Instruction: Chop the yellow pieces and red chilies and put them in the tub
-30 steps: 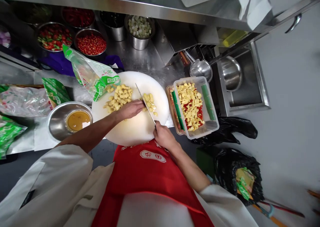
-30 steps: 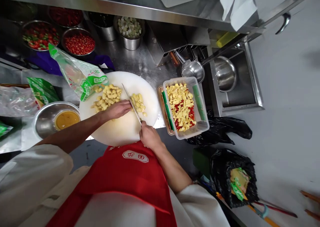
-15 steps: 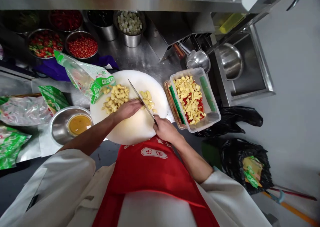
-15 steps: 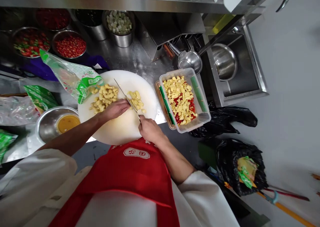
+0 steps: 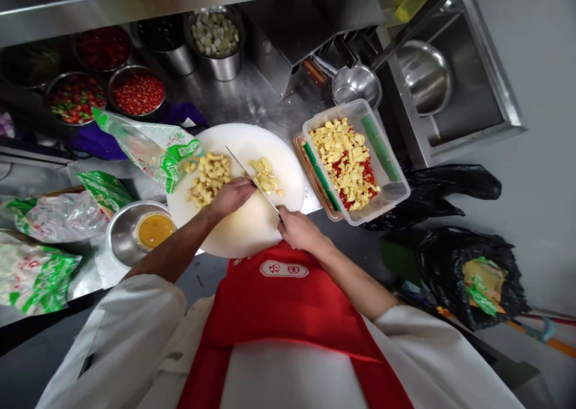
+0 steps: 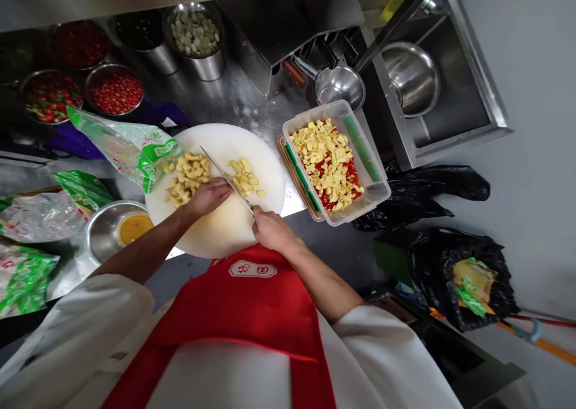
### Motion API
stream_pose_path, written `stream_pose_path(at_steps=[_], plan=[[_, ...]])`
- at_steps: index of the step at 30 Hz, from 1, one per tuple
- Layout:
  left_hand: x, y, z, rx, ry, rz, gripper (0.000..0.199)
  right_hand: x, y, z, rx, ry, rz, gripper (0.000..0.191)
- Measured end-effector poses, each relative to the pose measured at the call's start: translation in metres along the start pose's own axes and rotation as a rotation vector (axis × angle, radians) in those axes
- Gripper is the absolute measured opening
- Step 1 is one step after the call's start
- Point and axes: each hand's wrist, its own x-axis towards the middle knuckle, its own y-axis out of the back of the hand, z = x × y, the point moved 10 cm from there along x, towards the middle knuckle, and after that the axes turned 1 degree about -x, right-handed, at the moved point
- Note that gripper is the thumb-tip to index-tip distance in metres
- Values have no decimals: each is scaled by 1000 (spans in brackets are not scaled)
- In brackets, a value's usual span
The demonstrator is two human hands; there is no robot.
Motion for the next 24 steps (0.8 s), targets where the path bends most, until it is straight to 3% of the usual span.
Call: stream_pose_path(at_steps=[24], plan=[[-4,-3,0,112,-30,26,30,-14,-2,1,-16,85,22,25]])
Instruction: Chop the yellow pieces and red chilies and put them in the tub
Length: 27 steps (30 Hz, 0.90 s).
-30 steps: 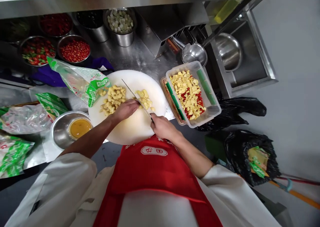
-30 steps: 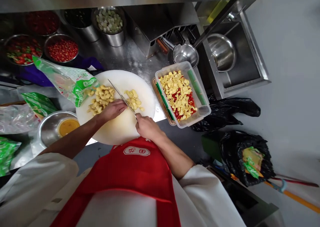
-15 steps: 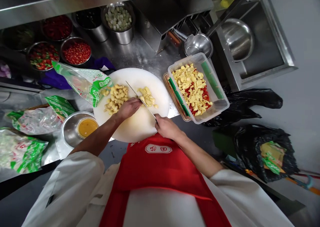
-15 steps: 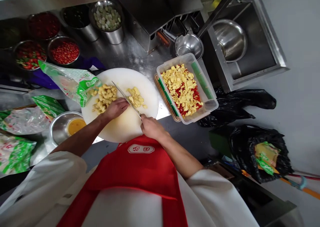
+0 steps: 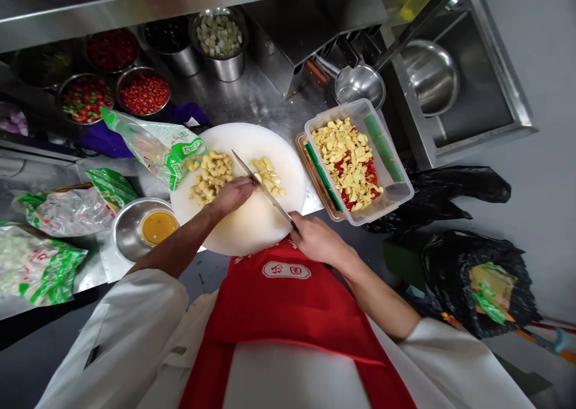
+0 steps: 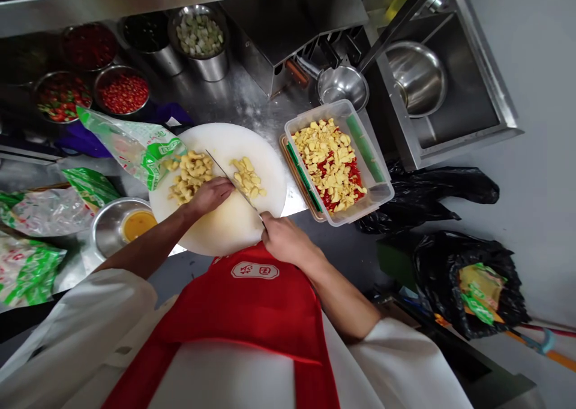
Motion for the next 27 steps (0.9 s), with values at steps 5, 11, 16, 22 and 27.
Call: stream_pose_path(at_steps=[5,11,16,22,27], plan=[[-1,1,2,-2,-9,-9,32,7,-6,3,-9,-58,-19,24],[-2,-1,-2,-10,21,-14,32,-1,-4,-2,32,-23,-4,23],[-3,-1,-4,-19,16,5,30,7,-8,-2,20,-59,-5,26],[-4,-1,-2,4,2,-10,31,9,-9,-2,40,-56,4,24],[-5,0,0,7,-4,-20,30,11,-6,-6,52,-11,44,24]])
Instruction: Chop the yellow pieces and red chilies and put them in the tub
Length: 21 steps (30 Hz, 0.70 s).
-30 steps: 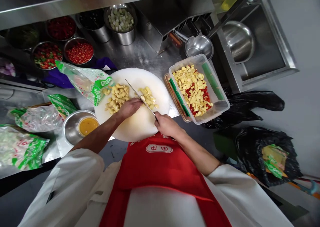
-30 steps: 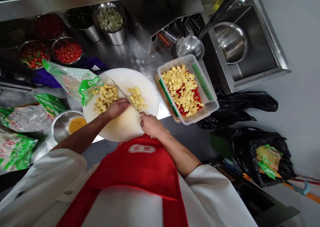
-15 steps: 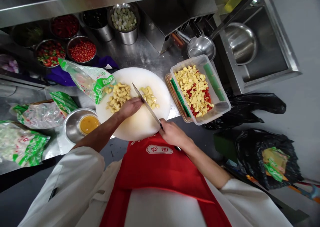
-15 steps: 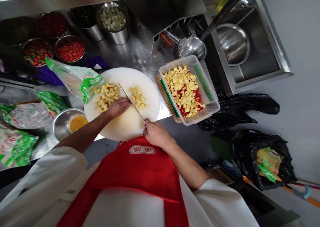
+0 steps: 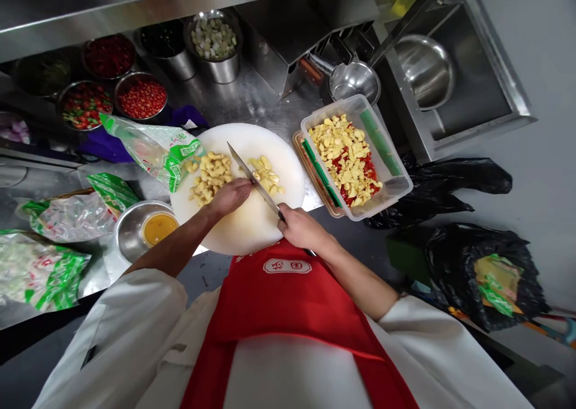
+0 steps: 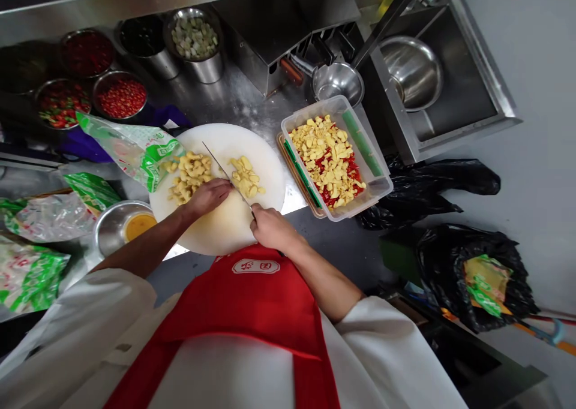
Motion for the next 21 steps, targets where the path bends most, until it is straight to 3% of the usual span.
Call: stream_pose_path(at_steps=[6,12,18,21], plan=[[0,-2,-4,-17,42,-23,32,-3,-6,8,-7,-76,-47,24],[-2,-4,-8,-50,65,-32,31,-8,-5,3,23,-21,-20,23],[-3,-3,-7,7,38,-24,30,14,-6,3,7,-35,-3,27],[-3,-3,-6,20,34,-19,30,2,1,4,18,-8,15,26]])
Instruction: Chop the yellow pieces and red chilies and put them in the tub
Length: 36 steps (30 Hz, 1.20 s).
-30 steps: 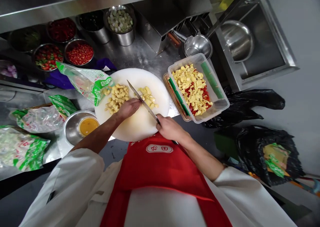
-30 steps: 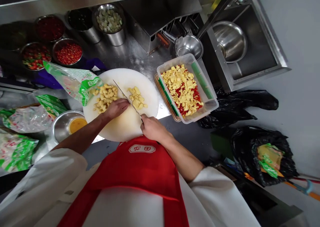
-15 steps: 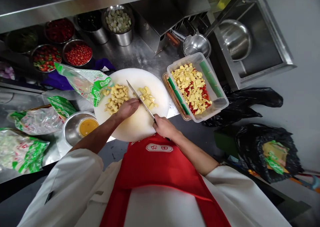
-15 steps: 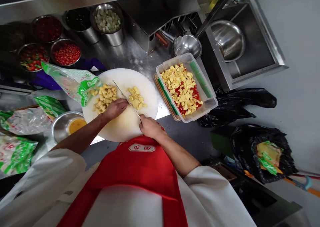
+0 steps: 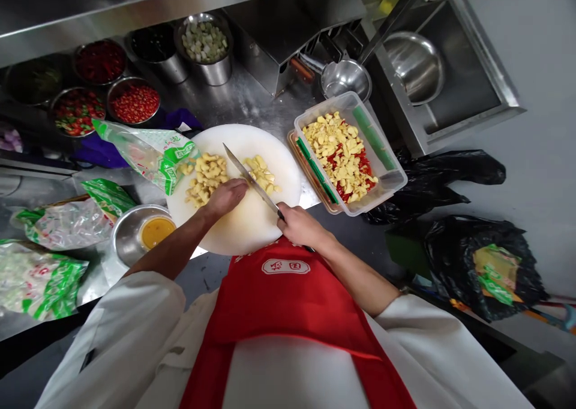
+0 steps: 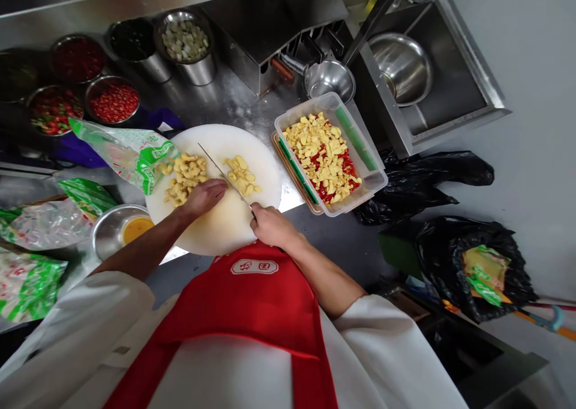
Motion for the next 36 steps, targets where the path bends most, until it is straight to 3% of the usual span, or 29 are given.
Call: stream_pose_path(at_steps=[4,7,15,18,21,24,26,30,33,36], plan=[[1,0,1,-1,13,0,30,-23,4,7,32,-3,-11,23],[2,-1,0,-16,35,0,29,-25,2,10,56,-11,-37,20],[-1,-4,-7,-22,79,-8,28,6,-11,6,44,-40,-49,21],[1,-5,-5,-13,75,-13,28,25,-14,6,73,-64,10,22],[6,-7,0,-23,62,-55,28,35,-15,10,236,-81,56,22],[6,-4,2,-23,46,-113,29,24,-17,20,434,-107,41,25],[1,10,-10,26,96,-81,27,6,-15,28,487,-102,35,25],[-21,45,-62,184,328,23,28,-29,-13,36,419,13,8,21],[-29,51,-86,185,387,2,26,-39,-21,37,340,91,-11,23],[-24,51,-90,160,391,18,25,-33,-28,41,333,88,7,25]])
